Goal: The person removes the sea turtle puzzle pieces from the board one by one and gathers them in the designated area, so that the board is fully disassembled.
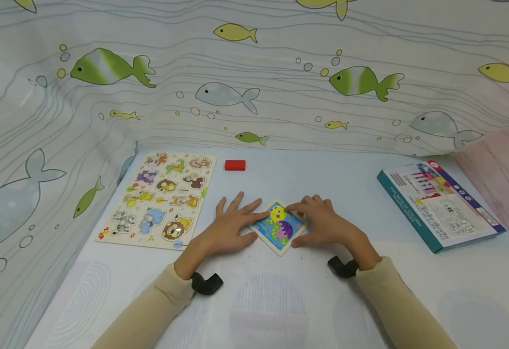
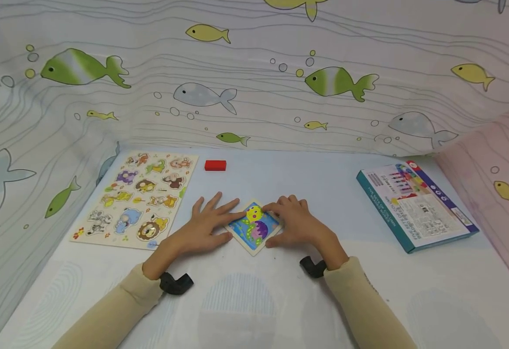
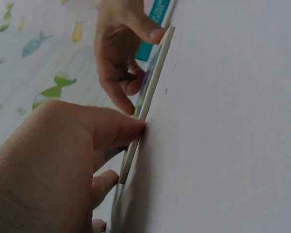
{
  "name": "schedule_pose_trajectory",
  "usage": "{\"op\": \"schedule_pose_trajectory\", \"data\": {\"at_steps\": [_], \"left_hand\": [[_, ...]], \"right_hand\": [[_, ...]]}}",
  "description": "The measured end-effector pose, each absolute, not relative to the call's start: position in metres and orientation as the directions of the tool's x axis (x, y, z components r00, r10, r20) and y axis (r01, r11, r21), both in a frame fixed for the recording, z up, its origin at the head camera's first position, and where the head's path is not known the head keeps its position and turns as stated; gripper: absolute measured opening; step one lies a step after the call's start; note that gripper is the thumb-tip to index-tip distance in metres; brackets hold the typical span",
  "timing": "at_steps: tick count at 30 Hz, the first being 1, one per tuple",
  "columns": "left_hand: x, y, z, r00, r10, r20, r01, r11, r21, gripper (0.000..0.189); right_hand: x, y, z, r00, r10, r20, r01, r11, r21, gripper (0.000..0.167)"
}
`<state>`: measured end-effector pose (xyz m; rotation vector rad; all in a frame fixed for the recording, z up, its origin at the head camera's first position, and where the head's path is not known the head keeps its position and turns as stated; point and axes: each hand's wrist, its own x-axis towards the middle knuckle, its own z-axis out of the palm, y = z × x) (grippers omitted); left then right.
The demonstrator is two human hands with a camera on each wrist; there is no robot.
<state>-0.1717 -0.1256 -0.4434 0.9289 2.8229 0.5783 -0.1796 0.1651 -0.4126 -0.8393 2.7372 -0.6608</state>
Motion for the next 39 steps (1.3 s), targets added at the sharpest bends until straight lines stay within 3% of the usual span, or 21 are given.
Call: {"op": "schedule_pose_trajectory", "data": {"at_steps": [5, 10, 27, 39], "left_hand": [[-0.170, -0.124, -0.446, -0.806, 0.590, 0.045, 0.562, 0.740, 0.370, 0.070], [-0.170, -0.123, -0.448, -0.808, 0.585, 0.069, 0.562, 0.729, 0.391, 0.072], [-0.170, -0.124, -0.452, -0.795, 0.597, 0.106, 0.585, 0.709, 0.395, 0.070], [-0.171, -0.124, -0.452, -0.797, 0.593, 0.117, 0.585, 0.708, 0.397, 0.067]], "right_hand": [[-0.192, 0.167, -0.418, -0.814, -0.576, -0.075, -0.459, 0.717, -0.525, 0.063], [-0.208, 0.162, -0.420, -0.823, -0.562, -0.083, -0.417, 0.696, -0.584, 0.048], [-0.238, 0.138, -0.406, -0.760, -0.596, -0.259, -0.420, 0.755, -0.504, 0.047], [-0.242, 0.134, -0.403, -0.749, -0.592, -0.297, -0.424, 0.774, -0.471, 0.045]]}}
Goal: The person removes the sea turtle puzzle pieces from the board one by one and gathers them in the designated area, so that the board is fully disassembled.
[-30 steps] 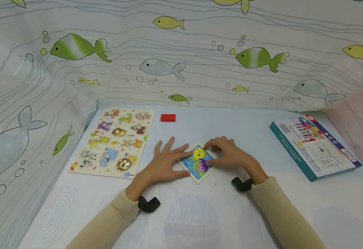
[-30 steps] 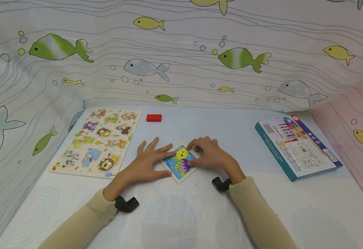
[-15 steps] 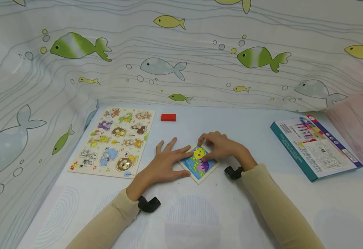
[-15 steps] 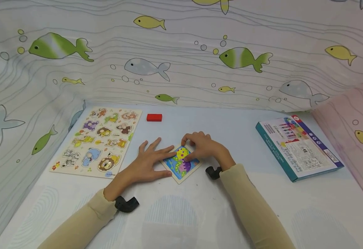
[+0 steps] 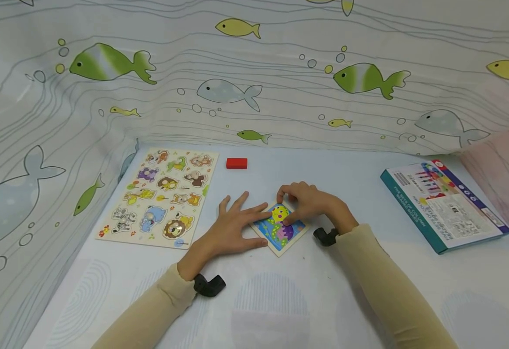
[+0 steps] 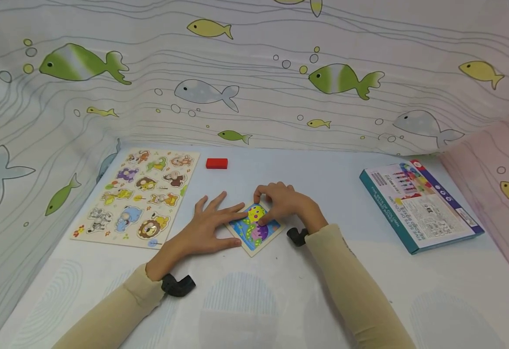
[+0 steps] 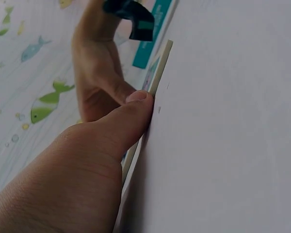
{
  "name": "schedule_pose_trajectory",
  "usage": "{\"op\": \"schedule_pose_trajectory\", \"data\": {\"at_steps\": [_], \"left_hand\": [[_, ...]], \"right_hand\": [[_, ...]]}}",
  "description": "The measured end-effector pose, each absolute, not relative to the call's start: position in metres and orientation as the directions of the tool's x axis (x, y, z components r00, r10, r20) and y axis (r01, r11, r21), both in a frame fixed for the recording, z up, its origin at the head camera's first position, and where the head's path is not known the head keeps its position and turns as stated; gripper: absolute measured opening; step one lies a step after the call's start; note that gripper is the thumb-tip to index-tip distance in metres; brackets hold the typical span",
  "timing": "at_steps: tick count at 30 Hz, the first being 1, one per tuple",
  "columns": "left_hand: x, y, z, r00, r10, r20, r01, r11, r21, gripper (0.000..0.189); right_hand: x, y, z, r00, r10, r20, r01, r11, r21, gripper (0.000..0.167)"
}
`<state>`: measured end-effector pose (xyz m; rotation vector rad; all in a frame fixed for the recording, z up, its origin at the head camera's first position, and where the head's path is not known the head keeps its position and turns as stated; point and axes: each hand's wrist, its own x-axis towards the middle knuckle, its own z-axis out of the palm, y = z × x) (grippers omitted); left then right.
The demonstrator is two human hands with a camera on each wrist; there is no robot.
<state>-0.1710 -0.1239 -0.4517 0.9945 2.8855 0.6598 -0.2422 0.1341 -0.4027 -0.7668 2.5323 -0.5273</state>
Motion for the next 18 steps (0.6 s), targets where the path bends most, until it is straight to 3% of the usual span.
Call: {"op": "schedule_pose_trajectory", "data": {"at_steps": [11, 18], "left_hand": [[-0.1716, -0.1236, -0.4526, -0.794, 0.597, 0.120, 0.590, 0.707, 0.390, 0.067], [-0.1704, -0.1240, -0.4513, -0.796, 0.596, 0.109, 0.585, 0.709, 0.395, 0.068]], "right_hand": [[-0.2491, 0.1303, -0.3991, -0.739, -0.583, -0.339, -0.401, 0.784, -0.474, 0.046], [-0.2479, 0.1303, -0.4013, -0.737, -0.594, -0.323, -0.363, 0.750, -0.552, 0.048]]}}
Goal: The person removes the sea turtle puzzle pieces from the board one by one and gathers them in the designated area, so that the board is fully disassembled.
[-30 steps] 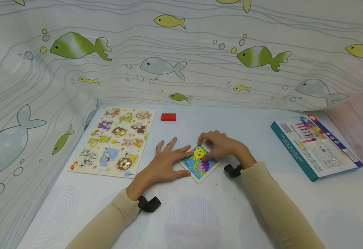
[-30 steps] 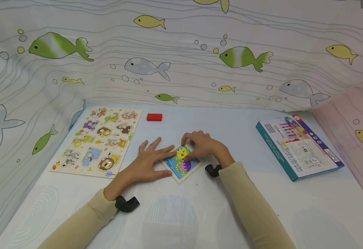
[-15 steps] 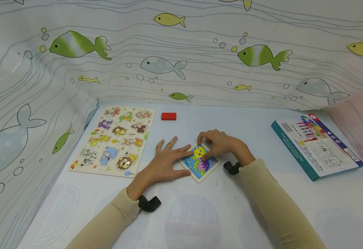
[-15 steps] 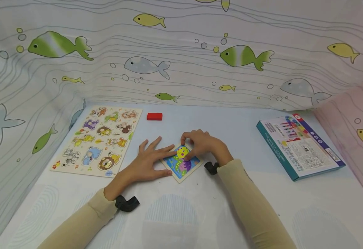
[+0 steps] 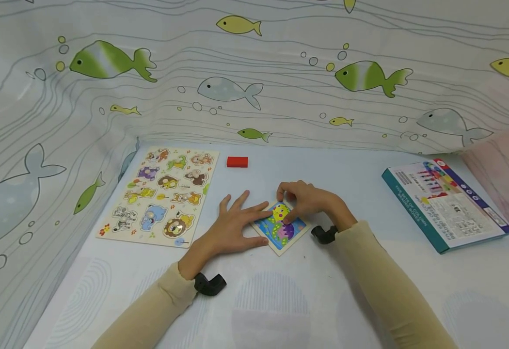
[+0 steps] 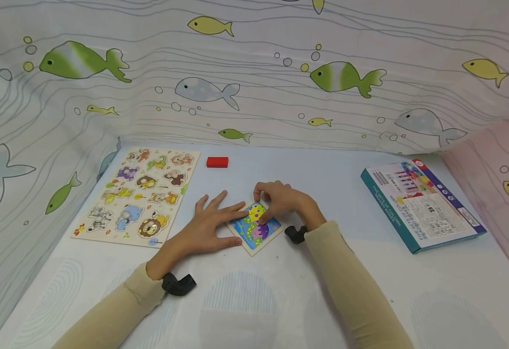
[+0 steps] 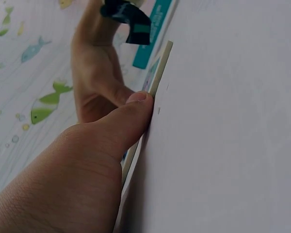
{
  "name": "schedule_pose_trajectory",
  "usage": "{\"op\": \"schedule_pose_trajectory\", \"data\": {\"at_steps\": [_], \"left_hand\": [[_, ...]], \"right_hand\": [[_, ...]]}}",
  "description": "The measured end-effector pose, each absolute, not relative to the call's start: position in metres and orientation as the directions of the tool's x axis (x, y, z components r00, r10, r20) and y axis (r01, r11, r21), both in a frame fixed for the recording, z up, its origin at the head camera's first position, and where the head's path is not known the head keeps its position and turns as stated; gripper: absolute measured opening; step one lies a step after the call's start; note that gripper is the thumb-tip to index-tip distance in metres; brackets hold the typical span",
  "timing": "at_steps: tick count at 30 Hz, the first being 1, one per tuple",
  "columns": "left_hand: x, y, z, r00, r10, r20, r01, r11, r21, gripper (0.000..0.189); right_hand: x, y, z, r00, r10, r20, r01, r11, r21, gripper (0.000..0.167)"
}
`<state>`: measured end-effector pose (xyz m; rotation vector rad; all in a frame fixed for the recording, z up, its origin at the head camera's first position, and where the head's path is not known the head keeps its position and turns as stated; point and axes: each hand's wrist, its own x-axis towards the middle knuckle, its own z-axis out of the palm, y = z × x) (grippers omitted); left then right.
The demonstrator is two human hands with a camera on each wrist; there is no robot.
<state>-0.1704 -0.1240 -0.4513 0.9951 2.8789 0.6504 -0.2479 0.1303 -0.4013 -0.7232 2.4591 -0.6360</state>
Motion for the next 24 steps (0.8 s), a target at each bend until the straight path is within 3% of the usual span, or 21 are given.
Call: {"op": "schedule_pose_trajectory", "data": {"at_steps": [9, 24], "left_hand": [[-0.170, -0.124, -0.451, -0.797, 0.592, 0.118, 0.586, 0.711, 0.389, 0.068], [-0.171, -0.124, -0.451, -0.797, 0.592, 0.117, 0.580, 0.698, 0.420, 0.068]], "right_hand": [[-0.243, 0.131, -0.405, -0.707, -0.668, -0.234, -0.374, 0.633, -0.678, 0.047], [-0.235, 0.135, -0.419, -0.780, -0.613, -0.122, -0.313, 0.552, -0.773, 0.022]]}}
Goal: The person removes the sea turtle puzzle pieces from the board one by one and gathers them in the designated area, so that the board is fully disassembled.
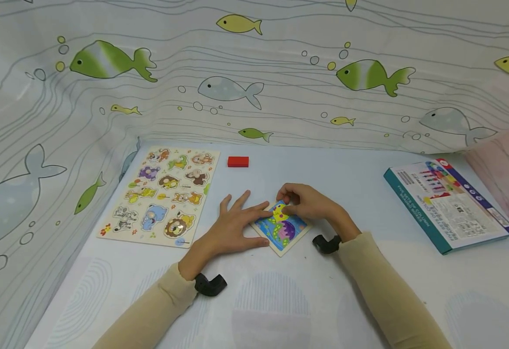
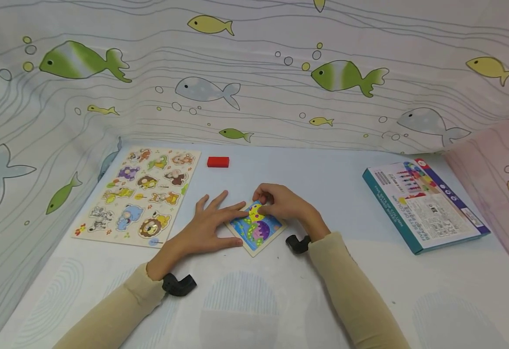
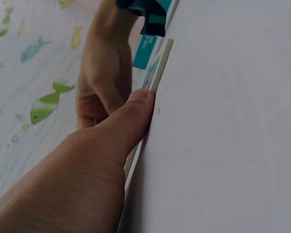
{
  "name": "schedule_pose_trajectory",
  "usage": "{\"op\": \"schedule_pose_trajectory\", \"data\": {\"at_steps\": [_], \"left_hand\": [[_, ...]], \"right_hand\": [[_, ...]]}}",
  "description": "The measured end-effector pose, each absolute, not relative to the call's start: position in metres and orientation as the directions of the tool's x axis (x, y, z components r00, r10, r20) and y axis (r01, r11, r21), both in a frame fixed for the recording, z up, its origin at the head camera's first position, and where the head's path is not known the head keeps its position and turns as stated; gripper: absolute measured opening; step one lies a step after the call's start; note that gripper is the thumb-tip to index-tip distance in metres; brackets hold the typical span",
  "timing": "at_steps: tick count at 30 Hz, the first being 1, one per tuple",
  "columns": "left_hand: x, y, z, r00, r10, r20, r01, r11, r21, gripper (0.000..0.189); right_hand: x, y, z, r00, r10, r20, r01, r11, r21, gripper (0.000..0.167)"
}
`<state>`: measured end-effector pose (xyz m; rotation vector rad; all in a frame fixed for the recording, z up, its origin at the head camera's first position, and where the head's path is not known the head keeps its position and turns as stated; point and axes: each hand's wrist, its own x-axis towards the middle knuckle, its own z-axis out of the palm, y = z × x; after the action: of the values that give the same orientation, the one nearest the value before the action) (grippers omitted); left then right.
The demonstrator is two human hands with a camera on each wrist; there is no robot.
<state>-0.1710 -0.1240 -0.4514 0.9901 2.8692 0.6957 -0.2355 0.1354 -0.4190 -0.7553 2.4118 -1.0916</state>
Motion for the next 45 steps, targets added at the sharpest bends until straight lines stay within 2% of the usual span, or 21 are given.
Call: {"op": "schedule_pose_trajectory", "data": {"at_steps": [14, 20, 27, 35, 42, 45], "left_hand": [[-0.168, -0.124, -0.450, -0.787, 0.603, 0.130, 0.595, 0.688, 0.415, 0.065], [-0.169, -0.124, -0.449, -0.774, 0.622, 0.120, 0.606, 0.674, 0.422, 0.077], [-0.169, -0.124, -0.450, -0.754, 0.642, 0.141, 0.635, 0.657, 0.406, 0.053], [-0.171, -0.124, -0.451, -0.756, 0.634, 0.161, 0.641, 0.670, 0.374, 0.054], [-0.169, -0.124, -0.452, -0.765, 0.626, 0.152, 0.632, 0.683, 0.366, 0.055], [-0.168, -0.125, -0.451, -0.765, 0.629, 0.142, 0.629, 0.681, 0.375, 0.055]], "right_hand": [[-0.237, 0.141, -0.429, -0.812, -0.581, -0.061, -0.262, 0.456, -0.850, 0.021], [-0.237, 0.143, -0.428, -0.833, -0.549, -0.060, -0.224, 0.435, -0.872, 0.021], [-0.238, 0.152, -0.425, -0.866, -0.501, -0.002, -0.284, 0.494, -0.822, 0.025], [-0.240, 0.170, -0.425, -0.923, -0.385, 0.019, -0.272, 0.614, -0.741, 0.031], [-0.246, 0.175, -0.431, -0.922, -0.387, -0.003, -0.273, 0.655, -0.705, 0.051], [-0.245, 0.174, -0.431, -0.920, -0.392, -0.011, -0.276, 0.668, -0.691, 0.050]]}}
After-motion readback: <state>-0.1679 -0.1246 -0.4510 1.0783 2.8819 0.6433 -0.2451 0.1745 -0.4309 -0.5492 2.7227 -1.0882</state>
